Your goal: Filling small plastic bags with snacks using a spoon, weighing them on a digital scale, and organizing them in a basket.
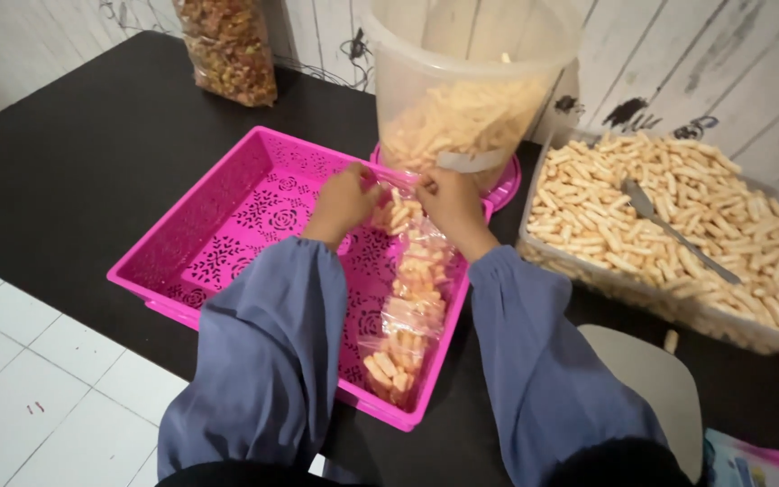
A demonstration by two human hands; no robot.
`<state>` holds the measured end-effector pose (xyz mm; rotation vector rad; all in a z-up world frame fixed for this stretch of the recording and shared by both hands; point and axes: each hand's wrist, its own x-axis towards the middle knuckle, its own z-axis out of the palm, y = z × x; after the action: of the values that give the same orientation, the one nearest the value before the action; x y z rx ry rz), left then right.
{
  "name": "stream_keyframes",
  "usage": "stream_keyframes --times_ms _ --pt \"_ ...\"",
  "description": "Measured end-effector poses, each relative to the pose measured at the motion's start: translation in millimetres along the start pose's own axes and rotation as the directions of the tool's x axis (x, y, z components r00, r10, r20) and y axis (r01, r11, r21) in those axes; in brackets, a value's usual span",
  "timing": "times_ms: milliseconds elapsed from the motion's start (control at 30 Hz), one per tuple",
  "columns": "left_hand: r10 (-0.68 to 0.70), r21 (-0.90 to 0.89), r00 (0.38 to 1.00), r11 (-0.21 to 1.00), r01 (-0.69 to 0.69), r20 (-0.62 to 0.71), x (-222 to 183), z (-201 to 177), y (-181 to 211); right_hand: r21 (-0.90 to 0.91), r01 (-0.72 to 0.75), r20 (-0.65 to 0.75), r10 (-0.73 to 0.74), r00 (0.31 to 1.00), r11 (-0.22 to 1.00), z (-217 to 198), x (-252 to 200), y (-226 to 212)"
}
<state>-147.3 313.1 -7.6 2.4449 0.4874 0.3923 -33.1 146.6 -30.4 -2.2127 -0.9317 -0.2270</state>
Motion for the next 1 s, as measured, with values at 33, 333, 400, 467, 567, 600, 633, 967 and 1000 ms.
stream_keyframes --times_ms 33,333,400,467,567,600,633,967,1000 --pt "-0.003 0.000 1.000 1.000 0.003 -0.004 -3.1 -3.3 4.8 0.001 0.005 0.002 -0.005 1.000 1.000 0.4 2.2 -1.7" --pt "0.048 0.077 0.982 0.995 -0.063 0.183 -11.9 6.4 14.6 -0.156 0.176 -0.080 -0.190 0.978 0.972 -11.5 -9.4 -9.5" --pt "0.028 0.111 0.980 0.993 -0.050 0.199 -20.6 -6.6 23.1 -0.082 0.256 -0.123 -0.264 0.957 0.963 -14.0 -11.6 -10.7" --pt "0.030 0.108 0.975 0.993 -0.056 0.221 -12.9 -5.0 12.1 -0.032 0.248 -0.129 -0.250 0.960 0.968 -17.0 -14.7 -16.1" --pt "0.049 0.097 0.970 0.993 -0.073 0.236 -9.2 -8.1 5.1 0.050 0.265 -0.145 -0.255 0.956 0.963 -14.1 -15.7 -13.8" --pt "0.066 0.089 0.971 0.992 -0.089 0.231 -8.7 -10.3 4.7 0.080 0.288 -0.159 -0.273 0.949 0.954 -12.3 -15.0 -11.3" --pt "0.068 0.088 0.971 0.992 -0.090 0.231 -5.3 -7.6 0.9 0.079 0.288 -0.160 -0.273 0.949 0.954 -17.0 -16.9 -15.1" --pt "0.099 0.090 0.954 0.988 -0.129 0.282 -4.4 31.7 -1.0 -0.277 0.228 -0.058 -0.253 0.966 0.933 -23.5 -21.7 -22.9" --pt "0.119 0.108 0.953 0.982 -0.155 0.279 0.1 38.4 -1.9 -0.295 0.217 -0.057 -0.244 0.968 0.930 -19.8 -20.5 -18.8"
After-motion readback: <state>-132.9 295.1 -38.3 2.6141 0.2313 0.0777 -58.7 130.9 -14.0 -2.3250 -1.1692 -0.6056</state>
